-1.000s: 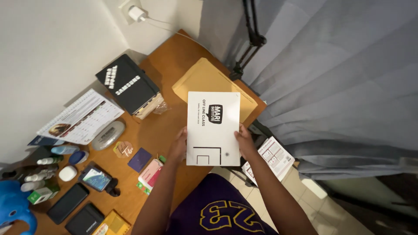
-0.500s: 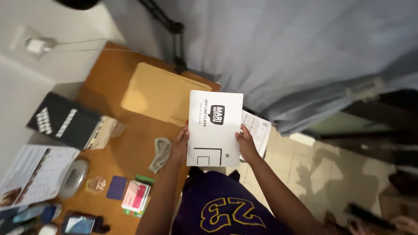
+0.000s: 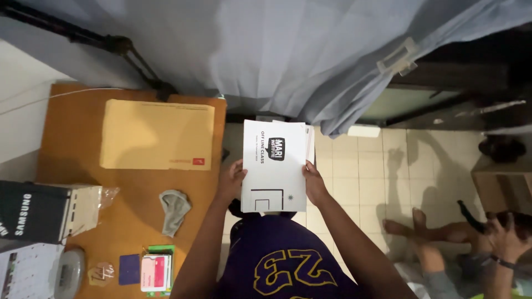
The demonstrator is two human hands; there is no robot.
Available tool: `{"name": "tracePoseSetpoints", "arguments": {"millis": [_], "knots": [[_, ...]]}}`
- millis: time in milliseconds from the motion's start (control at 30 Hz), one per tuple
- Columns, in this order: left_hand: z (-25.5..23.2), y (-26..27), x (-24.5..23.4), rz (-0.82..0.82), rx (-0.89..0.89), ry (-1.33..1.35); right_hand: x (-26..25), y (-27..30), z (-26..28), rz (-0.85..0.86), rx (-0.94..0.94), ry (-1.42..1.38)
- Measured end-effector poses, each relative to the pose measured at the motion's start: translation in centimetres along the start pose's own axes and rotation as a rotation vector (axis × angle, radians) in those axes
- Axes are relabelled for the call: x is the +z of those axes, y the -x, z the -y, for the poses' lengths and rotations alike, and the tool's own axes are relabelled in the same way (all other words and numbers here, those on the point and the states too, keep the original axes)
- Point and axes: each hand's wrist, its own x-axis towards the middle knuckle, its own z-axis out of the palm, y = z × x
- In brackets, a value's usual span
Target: The person picks up a smartphone and places it on a small stool. They then pick up several books, notebooks, and papers from a cluttered desk and place them on the stool one by one.
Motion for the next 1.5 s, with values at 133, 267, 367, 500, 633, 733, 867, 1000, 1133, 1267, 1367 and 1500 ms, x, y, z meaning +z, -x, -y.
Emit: {"name": "tracePoseSetpoints", "arguments": {"millis": [133,267,367,500,633,733,867,1000,1133,1267,1367,1500], "knots": [[0.4,-0.8,2.4,0.032,-0.152,-0.108,-2.2,-0.2,-1.5,-0.016,0.079,0.114],[3.2,-2.4,4.7,0.069,-0.276,-0.142,-4.3,-1.0,-2.6,-0.029,0.096,0.156],[7.8,-5.1,5.8,0.050,-0.304,-0.236,-6.2,-3.4,-4.5,-0.089,0.091,0.136],[12.1,-7.6,7.8,0.031,-0.351,-0.193,-7.5,-4.6,-4.3,-0.082,0.106,0.145],[15.4,-9.3,10.1,0.008,-0.364,-0.198,-9.4,-7.5,-5.3,-0.093,0.127,0.133],[13.6,-9.5,11.5,0.049,-0.358,-0.236,-10.6,-9.3,-5.9,-0.096,0.150,0.133],[17.7,-13.1,12.8,0.051,-0.314,-0.198,-11.5,-13.2,-7.2,-0.126,0.158,0.149],[21.0,-15.9,14.1,0.021,-0.253,-0.121,-11.6,-16.0,-8.0,-0.161,0.171,0.118],[16.9,-16.0,14.7,-0.053,-0.157,-0.099,-12.3,-19.4,-10.1,-0.181,0.151,0.169],[17.0,-18.4,14.1,-0.004,-0.109,-0.206,-11.4,-20.1,-8.1,-0.203,0.148,0.180],[19.7,-20.8,13.8,-0.009,-0.156,-0.178,-10.5,-19.6,-6.2,-0.187,0.133,0.159],[16.7,-20.3,14.3,-0.031,-0.132,-0.196,-10.3,-20.4,-6.1,-0.198,0.120,0.188]]}}
